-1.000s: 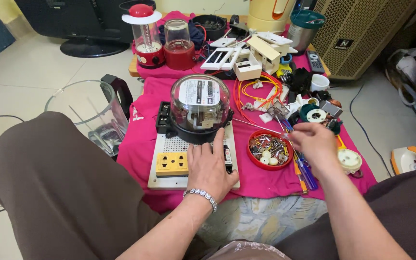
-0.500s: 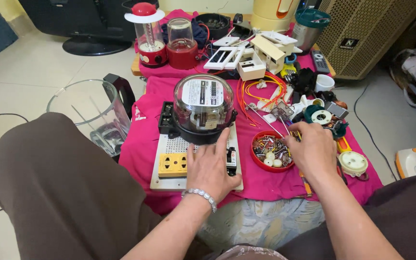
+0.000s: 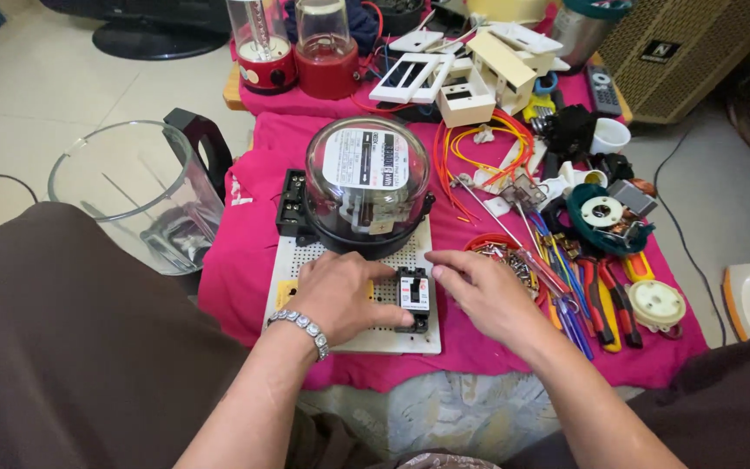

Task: Assemble electronic components and a meter onto a mounting board using a screwdriver and small parts.

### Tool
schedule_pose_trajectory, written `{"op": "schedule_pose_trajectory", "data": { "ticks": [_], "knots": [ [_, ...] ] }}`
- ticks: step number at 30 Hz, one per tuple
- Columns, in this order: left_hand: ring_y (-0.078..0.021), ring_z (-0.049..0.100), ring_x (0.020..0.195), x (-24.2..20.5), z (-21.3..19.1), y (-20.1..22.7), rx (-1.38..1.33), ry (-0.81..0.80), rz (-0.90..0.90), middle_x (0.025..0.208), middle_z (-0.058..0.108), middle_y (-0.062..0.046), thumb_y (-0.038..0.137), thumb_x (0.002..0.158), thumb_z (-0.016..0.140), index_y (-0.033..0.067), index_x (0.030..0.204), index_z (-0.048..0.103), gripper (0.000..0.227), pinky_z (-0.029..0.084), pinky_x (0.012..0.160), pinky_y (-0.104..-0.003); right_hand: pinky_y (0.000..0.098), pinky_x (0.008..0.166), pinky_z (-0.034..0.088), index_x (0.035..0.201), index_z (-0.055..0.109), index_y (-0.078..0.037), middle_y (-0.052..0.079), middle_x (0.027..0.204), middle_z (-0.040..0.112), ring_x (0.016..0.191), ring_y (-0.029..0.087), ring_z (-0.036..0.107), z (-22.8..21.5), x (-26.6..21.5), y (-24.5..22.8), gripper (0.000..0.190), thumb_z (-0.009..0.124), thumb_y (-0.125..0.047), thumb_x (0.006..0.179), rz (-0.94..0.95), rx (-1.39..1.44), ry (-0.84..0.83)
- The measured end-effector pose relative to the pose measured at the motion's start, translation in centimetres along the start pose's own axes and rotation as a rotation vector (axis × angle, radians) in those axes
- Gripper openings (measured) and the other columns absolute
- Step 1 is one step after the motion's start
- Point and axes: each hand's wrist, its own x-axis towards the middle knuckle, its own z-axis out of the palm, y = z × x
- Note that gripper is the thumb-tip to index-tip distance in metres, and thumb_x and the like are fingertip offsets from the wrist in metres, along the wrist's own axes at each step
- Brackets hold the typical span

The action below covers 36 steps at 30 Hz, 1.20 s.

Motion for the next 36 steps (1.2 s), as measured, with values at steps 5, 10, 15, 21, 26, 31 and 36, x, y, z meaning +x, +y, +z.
{"op": "schedule_pose_trajectory", "data": {
  "ticks": [5,10,15,21,26,31,36],
  "knots": [
    [-0.0298,0.057,0.124,0.7,0.1,-0.1,-0.057,-0.02,-0.026,0.112,0.073,-0.001,0.072,0.073,0.075,0.024,0.132,0.07,0.076,0.031,0.117,-0.055,0.0495,0.092,0.055,0.116,0.081,-0.02,0.016,0.108,0.078,0.108,0.04,0.071,0.3,0.6,0.3,0.031,0.061,-0.03,0.095,-0.024,-0.017,-0.027],
    [-0.0287,0.059,0.119,0.9,-0.2,0.4,-0.076,-0.071,-0.041,0.106,0.075,0.002,0.066,0.078,0.074,0.0225,0.133,0.069,0.07,0.034,0.114,-0.054,0.0483,0.094,0.055,0.113,0.082,-0.024,0.01,0.11,0.08,0.112,0.035,0.07,0.5,1.1,0.7,0.029,0.061,-0.033,0.095,0.035,-0.038,-0.048],
    [-0.0276,0.061,0.12,1.5,-0.6,0.5,-0.06,-0.164,-0.111,0.109,0.078,0.008,0.061,0.077,0.076,0.0277,0.135,0.067,0.068,0.035,0.112,-0.052,0.0467,0.088,0.057,0.11,0.083,-0.028,0.01,0.1,0.082,0.105,0.036,0.073,0.2,1.6,-0.8,0.027,0.063,-0.034,0.093,0.188,-0.094,-0.074],
    [-0.0234,0.064,0.119,1.8,-1.0,0.6,-0.05,-0.182,-0.107,0.109,0.078,0.014,0.062,0.074,0.075,0.0348,0.134,0.067,0.066,0.039,0.109,-0.048,0.0312,0.07,0.061,0.106,0.084,-0.022,0.01,0.079,0.079,0.074,0.02,0.076,0.9,2.6,1.0,0.024,0.07,-0.028,0.088,0.327,0.071,-0.056],
    [-0.024,0.06,0.127,1.8,-1.3,0.9,-0.078,-0.211,-0.127,0.119,0.076,0.013,0.062,0.071,0.076,0.0343,0.14,0.062,0.075,0.036,0.112,-0.047,0.0317,0.067,0.06,0.107,0.085,-0.024,0.01,0.073,0.077,0.069,0.019,0.075,0.9,2.6,0.5,0.024,0.071,-0.03,0.088,0.351,0.055,-0.052],
    [-0.0249,0.061,0.125,2.2,-0.8,0.5,-0.121,-0.187,-0.127,0.119,0.076,0.011,0.059,0.071,0.08,0.0329,0.141,0.062,0.077,0.035,0.109,-0.047,0.0314,0.064,0.06,0.105,0.084,-0.03,0.004,0.069,0.075,0.066,0.016,0.074,1.1,2.8,1.2,0.023,0.07,-0.035,0.087,0.348,0.018,-0.054],
    [-0.024,0.062,0.126,3.1,-0.2,0.0,-0.134,-0.227,-0.108,0.117,0.077,0.011,0.055,0.069,0.079,0.0325,0.141,0.062,0.078,0.036,0.11,-0.049,0.0297,0.058,0.06,0.105,0.084,-0.03,0.007,0.081,0.081,0.067,0.016,0.076,1.6,3.3,2.5,0.022,0.07,-0.034,0.089,0.336,0.08,-0.054]
  ]
}}
